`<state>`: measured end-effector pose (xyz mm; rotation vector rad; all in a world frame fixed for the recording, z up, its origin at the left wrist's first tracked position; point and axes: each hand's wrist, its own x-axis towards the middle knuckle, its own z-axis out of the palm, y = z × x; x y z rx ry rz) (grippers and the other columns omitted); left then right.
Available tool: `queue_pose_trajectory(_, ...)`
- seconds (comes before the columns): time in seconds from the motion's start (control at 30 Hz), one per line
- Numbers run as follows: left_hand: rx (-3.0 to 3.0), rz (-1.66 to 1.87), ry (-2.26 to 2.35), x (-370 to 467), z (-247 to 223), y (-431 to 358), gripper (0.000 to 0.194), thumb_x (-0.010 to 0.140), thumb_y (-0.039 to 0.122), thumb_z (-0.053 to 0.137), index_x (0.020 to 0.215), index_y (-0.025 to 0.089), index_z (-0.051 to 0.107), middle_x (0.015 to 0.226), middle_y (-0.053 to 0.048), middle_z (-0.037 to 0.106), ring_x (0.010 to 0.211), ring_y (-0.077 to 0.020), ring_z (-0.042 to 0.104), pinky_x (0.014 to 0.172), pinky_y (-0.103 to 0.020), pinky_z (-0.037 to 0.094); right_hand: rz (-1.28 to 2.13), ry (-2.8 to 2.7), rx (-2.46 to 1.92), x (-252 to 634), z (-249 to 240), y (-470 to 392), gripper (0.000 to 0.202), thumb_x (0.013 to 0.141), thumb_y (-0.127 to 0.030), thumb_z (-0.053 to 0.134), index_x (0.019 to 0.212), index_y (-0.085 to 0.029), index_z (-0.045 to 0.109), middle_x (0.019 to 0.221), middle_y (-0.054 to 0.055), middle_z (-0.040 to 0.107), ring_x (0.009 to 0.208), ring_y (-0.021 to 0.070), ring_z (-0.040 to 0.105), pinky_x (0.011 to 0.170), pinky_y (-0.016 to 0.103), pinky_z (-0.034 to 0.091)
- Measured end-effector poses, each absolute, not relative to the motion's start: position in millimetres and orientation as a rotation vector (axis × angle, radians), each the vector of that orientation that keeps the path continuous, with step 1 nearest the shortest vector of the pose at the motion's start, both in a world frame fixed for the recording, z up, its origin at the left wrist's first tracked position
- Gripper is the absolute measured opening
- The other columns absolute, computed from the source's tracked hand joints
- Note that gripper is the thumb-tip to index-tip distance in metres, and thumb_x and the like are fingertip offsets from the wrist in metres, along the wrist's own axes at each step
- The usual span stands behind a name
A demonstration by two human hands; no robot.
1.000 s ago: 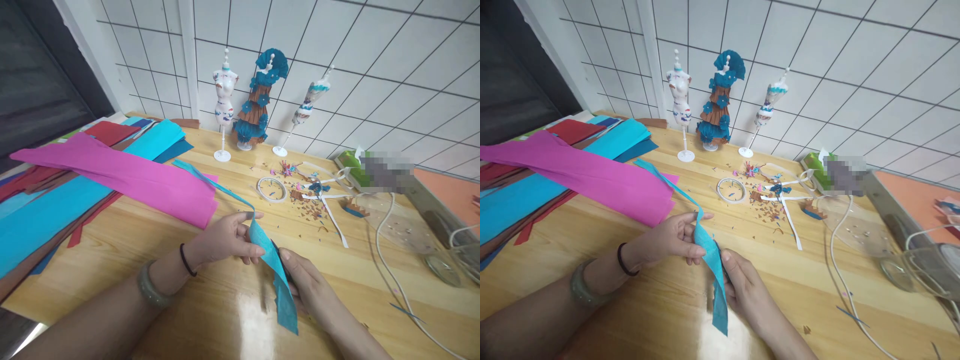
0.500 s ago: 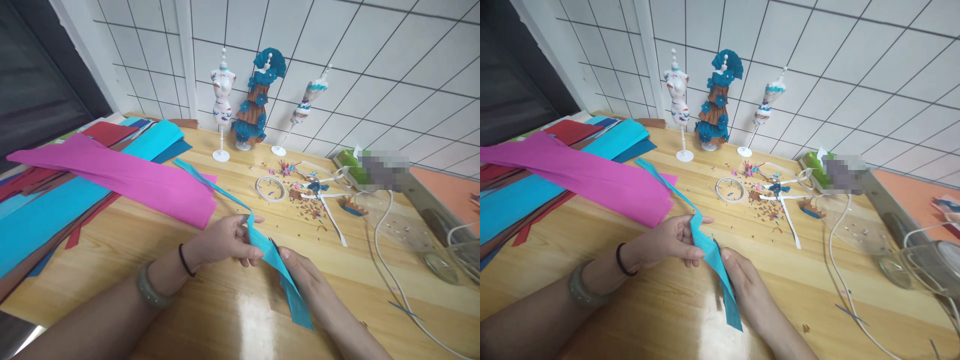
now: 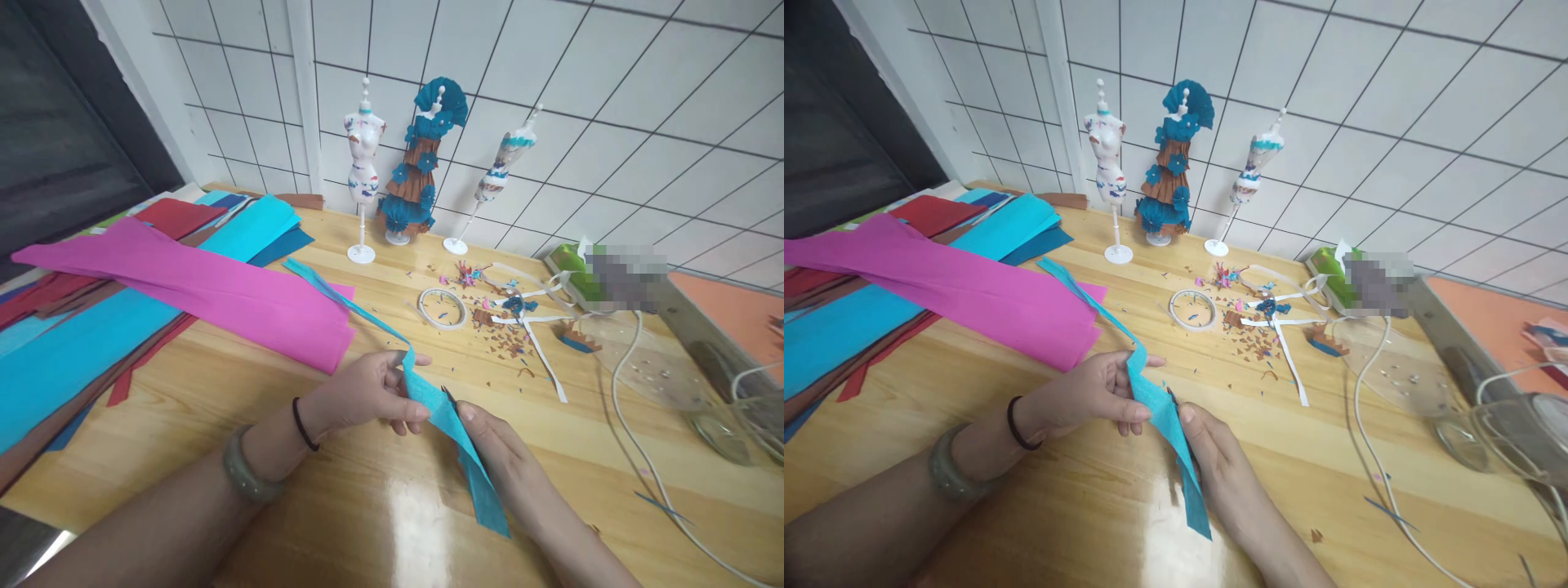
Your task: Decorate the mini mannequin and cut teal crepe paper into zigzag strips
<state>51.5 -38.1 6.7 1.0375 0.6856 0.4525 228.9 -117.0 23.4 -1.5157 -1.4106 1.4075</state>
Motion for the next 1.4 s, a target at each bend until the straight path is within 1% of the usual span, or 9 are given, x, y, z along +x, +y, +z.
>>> queue_pose_trajectory(0.1, 1.036, 0.466, 0.680, 51, 6, -38, 0.072, 0.061, 0.022, 0.077, 0.124, 0.012, 0.042, 0.066, -0.001, 0.065, 0.056, -0.0127, 0.061, 0.054, -0.025, 0.048, 1.531, -1.270, -1.565, 229, 19, -119, 0.045, 0.083, -0.061, 0.040, 0.071, -0.020, 0.052, 0.050, -0.007, 0.032, 0.043, 0.0097, 0.027, 0.039, 0.022, 0.024)
queue_pose_trajectory(0.2, 0.998, 0.504, 0.668, 52, 5, -37, 0.067, 0.060, 0.019, 0.077, 0.119, 0.013, 0.047, 0.070, -0.001, 0.066, 0.060, -0.0112, 0.060, 0.059, -0.024, 0.047, 1.549, -1.159, -1.530, 229, 12, -120, 0.046, 0.083, -0.062, 0.040, 0.063, -0.021, 0.042, 0.045, -0.010, 0.022, 0.036, 0.0065, 0.019, 0.034, 0.020, 0.016)
queue_pose_trajectory(0.27, 0.957, 0.540, 0.658, 52, 4, -36, 0.062, 0.059, 0.015, 0.077, 0.115, 0.013, 0.051, 0.075, -0.001, 0.066, 0.067, -0.0107, 0.061, 0.065, -0.024, 0.046, 1.504, -1.122, -1.475, 229, 9, -119, 0.046, 0.085, -0.061, 0.036, 0.065, -0.020, 0.043, 0.043, -0.010, 0.026, 0.032, 0.0059, 0.021, 0.032, 0.020, 0.018)
queue_pose_trajectory(0.43, 0.951, 0.531, 0.632, 52, 4, -35, 0.064, 0.060, 0.017, 0.076, 0.118, 0.013, 0.049, 0.073, 0.000, 0.063, 0.067, -0.0124, 0.060, 0.065, -0.028, 0.048, 1.464, -1.149, -1.411, 232, 8, -117, 0.050, 0.082, -0.062, 0.041, 0.101, -0.017, 0.053, 0.043, -0.012, 0.029, 0.030, 0.0064, 0.020, 0.030, 0.019, 0.019)
queue_pose_trajectory(0.6, 0.941, 0.515, 0.621, 51, 6, -35, 0.062, 0.060, 0.019, 0.077, 0.116, 0.013, 0.051, 0.076, -0.002, 0.064, 0.068, -0.0126, 0.060, 0.065, -0.028, 0.048, 1.448, -1.321, -1.532, 230, 9, -119, 0.032, 0.076, -0.050, 0.061, 0.079, -0.018, 0.056, 0.050, -0.008, 0.034, 0.040, 0.0059, 0.025, 0.038, 0.021, 0.019)
queue_pose_trajectory(0.7, 0.916, 0.528, 0.661, 51, 8, -35, 0.045, 0.061, 0.022, 0.077, 0.101, 0.013, 0.059, 0.074, -0.001, 0.063, 0.066, -0.0103, 0.058, 0.063, -0.024, 0.045, 1.436, -1.329, -1.542, 228, 10, -120, 0.029, 0.077, -0.047, 0.061, 0.070, -0.019, 0.053, 0.052, -0.008, 0.035, 0.044, 0.0072, 0.028, 0.043, 0.022, 0.025)
queue_pose_trajectory(0.83, 0.871, 0.514, 0.669, 51, 8, -35, 0.030, 0.063, 0.031, 0.075, 0.081, 0.010, 0.063, 0.076, -0.004, 0.064, 0.068, -0.0113, 0.059, 0.065, -0.025, 0.045, 1.495, -1.369, -1.460, 225, 12, -121, 0.027, 0.078, -0.044, 0.059, 0.071, -0.019, 0.055, 0.060, -0.004, 0.044, 0.054, 0.0109, 0.038, 0.054, 0.023, 0.034)
queue_pose_trajectory(1.2, 0.852, 0.473, 0.748, 54, 0, -35, 0.038, 0.058, 0.037, 0.077, 0.079, 0.011, 0.057, 0.072, -0.005, 0.066, 0.051, -0.0090, 0.058, 0.049, -0.021, 0.046, 1.513, -1.468, -1.391, 227, 7, -117, 0.024, 0.079, -0.041, 0.057, 0.074, -0.018, 0.061, 0.064, 0.000, 0.051, 0.066, 0.0166, 0.047, 0.067, 0.027, 0.041)
queue_pose_trajectory(1.4, 0.694, 0.515, 0.672, 50, 3, -33, 0.032, 0.063, 0.030, 0.074, 0.083, 0.012, 0.057, 0.074, -0.004, 0.065, 0.056, -0.0091, 0.059, 0.051, -0.020, 0.047, 1.503, -1.441, -1.316, 224, -2, -117, 0.028, 0.077, -0.046, 0.059, 0.072, -0.019, 0.061, 0.065, 0.001, 0.053, 0.068, 0.0181, 0.049, 0.071, 0.029, 0.042)
